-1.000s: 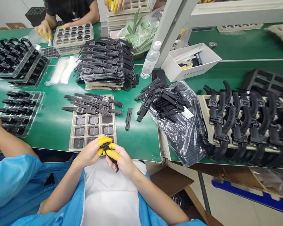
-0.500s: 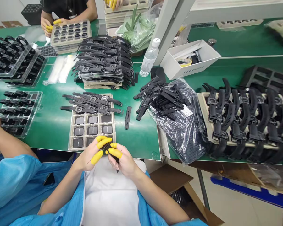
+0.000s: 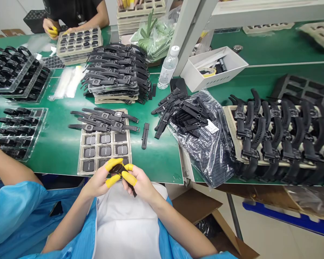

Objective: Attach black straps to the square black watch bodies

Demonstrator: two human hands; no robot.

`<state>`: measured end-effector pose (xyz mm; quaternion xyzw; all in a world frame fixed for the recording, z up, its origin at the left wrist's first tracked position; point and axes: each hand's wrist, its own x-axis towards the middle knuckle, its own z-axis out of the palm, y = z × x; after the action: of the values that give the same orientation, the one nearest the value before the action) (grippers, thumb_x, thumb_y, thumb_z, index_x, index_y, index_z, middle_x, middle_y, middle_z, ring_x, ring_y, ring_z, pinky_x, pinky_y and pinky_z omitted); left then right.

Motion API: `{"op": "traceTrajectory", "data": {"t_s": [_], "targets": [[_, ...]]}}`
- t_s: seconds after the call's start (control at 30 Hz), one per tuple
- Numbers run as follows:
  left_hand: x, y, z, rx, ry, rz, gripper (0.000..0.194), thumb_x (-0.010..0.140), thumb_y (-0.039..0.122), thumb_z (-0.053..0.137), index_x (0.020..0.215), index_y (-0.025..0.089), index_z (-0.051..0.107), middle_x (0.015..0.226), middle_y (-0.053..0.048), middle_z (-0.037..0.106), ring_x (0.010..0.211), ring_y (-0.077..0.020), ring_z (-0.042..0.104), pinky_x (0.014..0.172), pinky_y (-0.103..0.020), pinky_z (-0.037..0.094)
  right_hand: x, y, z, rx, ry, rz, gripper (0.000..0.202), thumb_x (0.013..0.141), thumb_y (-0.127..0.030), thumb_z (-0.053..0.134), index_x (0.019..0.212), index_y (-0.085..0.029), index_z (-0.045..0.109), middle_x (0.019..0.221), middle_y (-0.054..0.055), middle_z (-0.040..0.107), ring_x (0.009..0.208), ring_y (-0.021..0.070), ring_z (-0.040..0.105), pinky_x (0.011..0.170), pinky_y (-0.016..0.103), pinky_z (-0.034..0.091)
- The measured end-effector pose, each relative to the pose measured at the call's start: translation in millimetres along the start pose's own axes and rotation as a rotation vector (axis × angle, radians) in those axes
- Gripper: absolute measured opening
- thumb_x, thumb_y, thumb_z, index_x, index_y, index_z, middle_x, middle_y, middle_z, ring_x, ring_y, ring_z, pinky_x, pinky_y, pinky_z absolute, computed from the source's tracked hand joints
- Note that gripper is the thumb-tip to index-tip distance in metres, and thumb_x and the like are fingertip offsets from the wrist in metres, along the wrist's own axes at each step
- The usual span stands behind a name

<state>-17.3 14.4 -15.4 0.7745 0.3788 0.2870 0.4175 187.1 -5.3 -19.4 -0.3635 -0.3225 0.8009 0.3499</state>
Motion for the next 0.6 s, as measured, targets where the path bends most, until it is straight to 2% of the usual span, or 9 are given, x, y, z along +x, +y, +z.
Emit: {"op": "traceTrajectory", "data": {"t_s": [0.1, 0.17, 0.2, 0.27, 0.33, 0.43, 0.5, 0.6], "targets": [[-6.0, -5.1, 11.7, -0.097, 0.194, -0.062, 0.029, 0.101, 0.042, 0.061, 0.121, 0.022, 0.064, 0.107, -0.011, 0.070, 0.096, -0.0227, 0.070, 0.083, -0.038, 0.061, -0.5, 1.9, 1.3, -0.082, -0.005, -0.058, 0.047, 0.090, -0.067, 0.066, 0.097, -0.022, 0.053, 0.058, -0.008, 0.055, 0.042, 0.0087, 0.044, 0.045, 0.023, 0.036], [-6.8, -4.6, 18.4, -0.193, 0.341, -0.062, 0.028, 0.095, 0.049, 0.069, 0.101, 0.021, 0.067, 0.103, -0.010, 0.071, 0.096, -0.0239, 0.070, 0.080, -0.039, 0.062, -1.2, 3.4, 1.8, -0.105, -0.055, -0.040, 0.048, 0.093, -0.069, 0.061, 0.093, -0.022, 0.052, 0.054, -0.010, 0.047, 0.041, 0.0079, 0.036, 0.044, 0.023, 0.033], [-6.1, -3.2, 20.1, -0.281, 0.415, -0.064, 0.030, 0.093, 0.051, 0.071, 0.097, 0.021, 0.067, 0.104, -0.010, 0.072, 0.096, -0.0241, 0.072, 0.078, -0.039, 0.062, -1.5, 3.2, 1.5, -0.103, -0.095, -0.005, 0.048, 0.093, -0.070, 0.059, 0.092, -0.022, 0.052, 0.053, -0.012, 0.041, 0.041, 0.0076, 0.031, 0.043, 0.022, 0.030], [-2.3, 0.9, 19.1, -0.517, 0.567, -0.083, 0.030, 0.091, 0.049, 0.075, 0.098, 0.022, 0.065, 0.109, -0.009, 0.074, 0.088, -0.0225, 0.075, 0.072, -0.037, 0.064, -1.5, -0.4, -0.2, -0.124, -0.169, 0.087, 0.049, 0.094, -0.070, 0.058, 0.091, -0.021, 0.055, 0.053, -0.012, 0.034, 0.042, 0.0076, 0.024, 0.041, 0.023, 0.024], [3.8, 4.9, 12.5, -0.712, 0.752, -0.104, 0.030, 0.089, 0.044, 0.079, 0.101, 0.022, 0.061, 0.106, -0.006, 0.077, 0.073, -0.0185, 0.076, 0.067, -0.034, 0.064, -0.2, -8.6, -3.3, -0.215, -0.202, 0.146, 0.046, 0.095, -0.065, 0.059, 0.090, -0.019, 0.060, 0.055, -0.011, 0.033, 0.046, 0.0082, 0.023, 0.043, 0.023, 0.022], [13.5, 8.0, -1.1, -0.760, 1.000, -0.123, 0.037, 0.083, 0.040, 0.086, 0.096, 0.020, 0.058, 0.096, -0.003, 0.079, 0.062, -0.0153, 0.075, 0.064, -0.031, 0.065, 3.5, -23.4, -8.8, -0.389, -0.205, 0.117, 0.042, 0.097, -0.058, 0.058, 0.089, -0.018, 0.065, 0.062, -0.006, 0.042, 0.053, 0.0101, 0.032, 0.050, 0.025, 0.028], [18.0, 8.1, -7.6, -0.718, 1.073, -0.129, 0.041, 0.079, 0.040, 0.089, 0.094, 0.019, 0.057, 0.093, -0.002, 0.079, 0.060, -0.0154, 0.074, 0.062, -0.031, 0.065, 5.9, -29.8, -11.6, -0.457, -0.198, 0.079, 0.039, 0.098, -0.054, 0.057, 0.088, -0.017, 0.066, 0.069, -0.003, 0.050, 0.061, 0.0118, 0.039, 0.056, 0.026, 0.033], [20.6, 7.2, -11.2, -0.651, 1.105, -0.129, 0.043, 0.078, 0.040, 0.090, 0.095, 0.019, 0.057, 0.091, -0.003, 0.079, 0.058, -0.0164, 0.074, 0.060, -0.033, 0.066, 7.6, -32.3, -13.4, -0.518, -0.194, 0.048, 0.037, 0.099, -0.050, 0.055, 0.088, -0.017, 0.066, 0.081, 0.000, 0.058, 0.071, 0.0141, 0.046, 0.065, 0.027, 0.038]]}}
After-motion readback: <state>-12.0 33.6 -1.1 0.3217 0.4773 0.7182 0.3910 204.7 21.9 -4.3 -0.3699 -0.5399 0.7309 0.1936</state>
